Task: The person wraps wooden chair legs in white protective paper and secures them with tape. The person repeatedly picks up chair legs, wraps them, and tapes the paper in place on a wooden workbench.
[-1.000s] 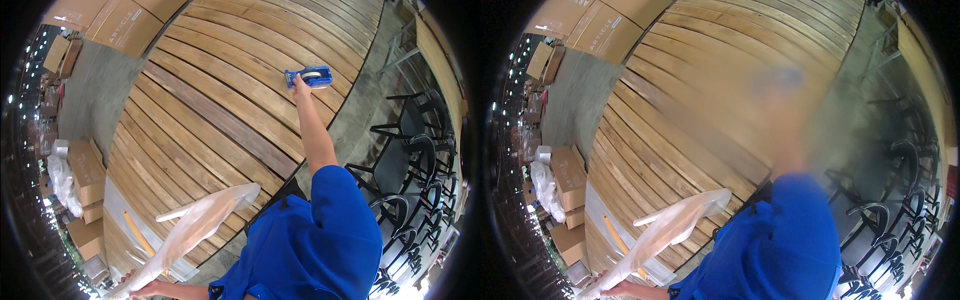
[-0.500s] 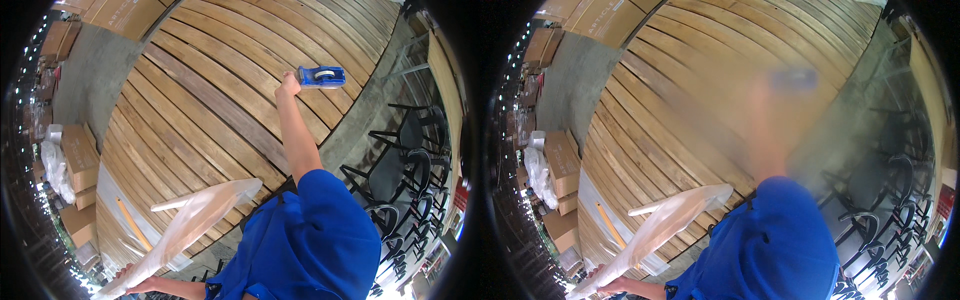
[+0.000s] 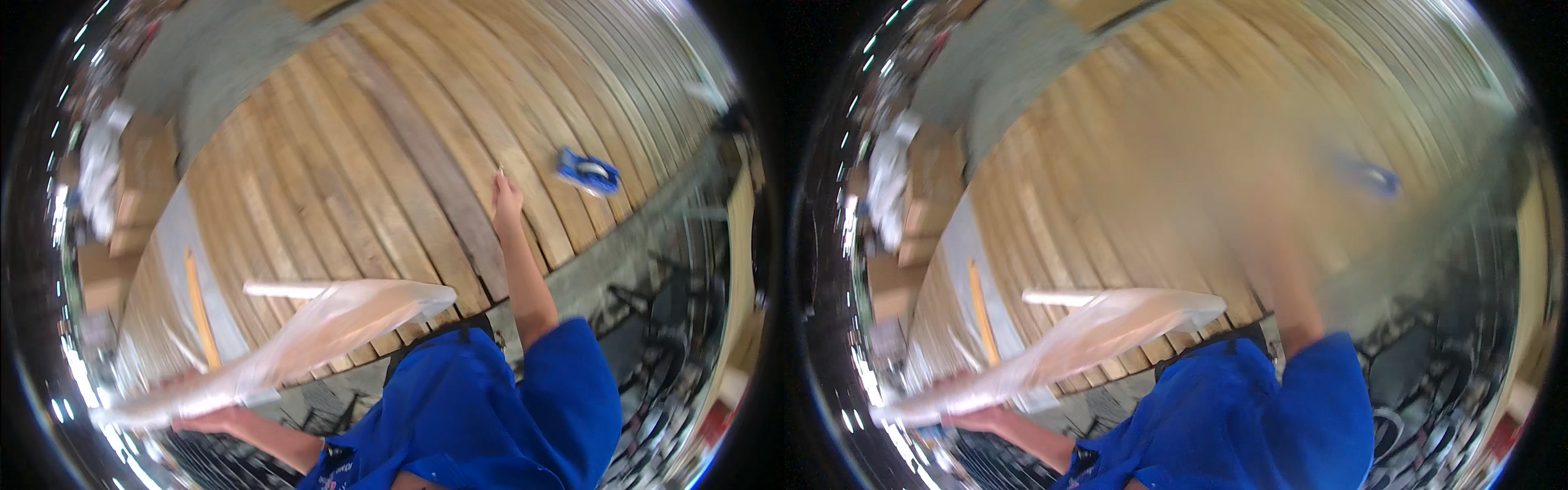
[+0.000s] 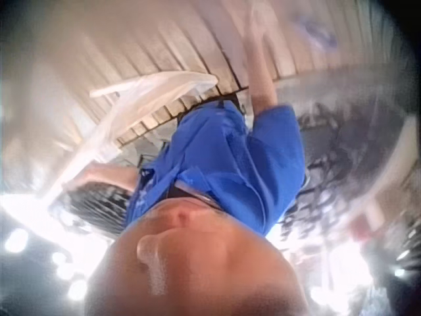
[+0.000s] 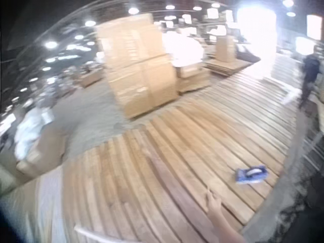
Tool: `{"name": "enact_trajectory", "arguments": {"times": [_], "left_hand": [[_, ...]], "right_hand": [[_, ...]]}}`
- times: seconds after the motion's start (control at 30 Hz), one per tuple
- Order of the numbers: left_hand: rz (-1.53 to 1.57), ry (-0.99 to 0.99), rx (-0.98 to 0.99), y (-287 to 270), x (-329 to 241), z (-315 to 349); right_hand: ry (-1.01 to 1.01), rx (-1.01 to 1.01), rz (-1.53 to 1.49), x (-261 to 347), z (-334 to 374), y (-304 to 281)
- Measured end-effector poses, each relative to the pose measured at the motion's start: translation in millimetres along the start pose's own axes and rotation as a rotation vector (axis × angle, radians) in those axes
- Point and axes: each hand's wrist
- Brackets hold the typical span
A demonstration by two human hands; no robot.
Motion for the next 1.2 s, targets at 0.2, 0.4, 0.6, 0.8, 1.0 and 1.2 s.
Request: {"name": "enact_trajectory", "arguments": {"times": [0.2,0.4,0.6,0.8,1.0,1.2], "left_hand": [[0.166,-0.134,0.125,10.2,32.0,-15.1],[0.656,-0.195,0.377,11.1,35.6,-17.1],[0.746,-0.246,0.420,14.6,29.8,-18.1],[0.817,-0.273,0.493,0.8,33.4,-21.1],[0.853,-0.278,0.564,2.8,43.2,-23.5],[0.739,-0.208,0.589,21.0,37.7,-39.7]], "right_hand": [[0.032,0.600,0.022,74.6,291.8,105.3],[-0.582,1.304,0.055,143.6,490.0,153.4],[-0.983,1.276,0.211,160.7,580.1,208.5],[-0.974,1.270,0.586,164.4,600.4,215.8],[-0.934,1.123,0.803,167.1,589.3,206.8],[-0.974,0.878,0.737,115.2,519.8,169.6]]}}
Point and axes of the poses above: each hand's wrist, its own z-axis away from the middle knuckle, its own y-axis out of the palm, x = y × z, and after that the axes turned 7 degrees about -x, right-handed
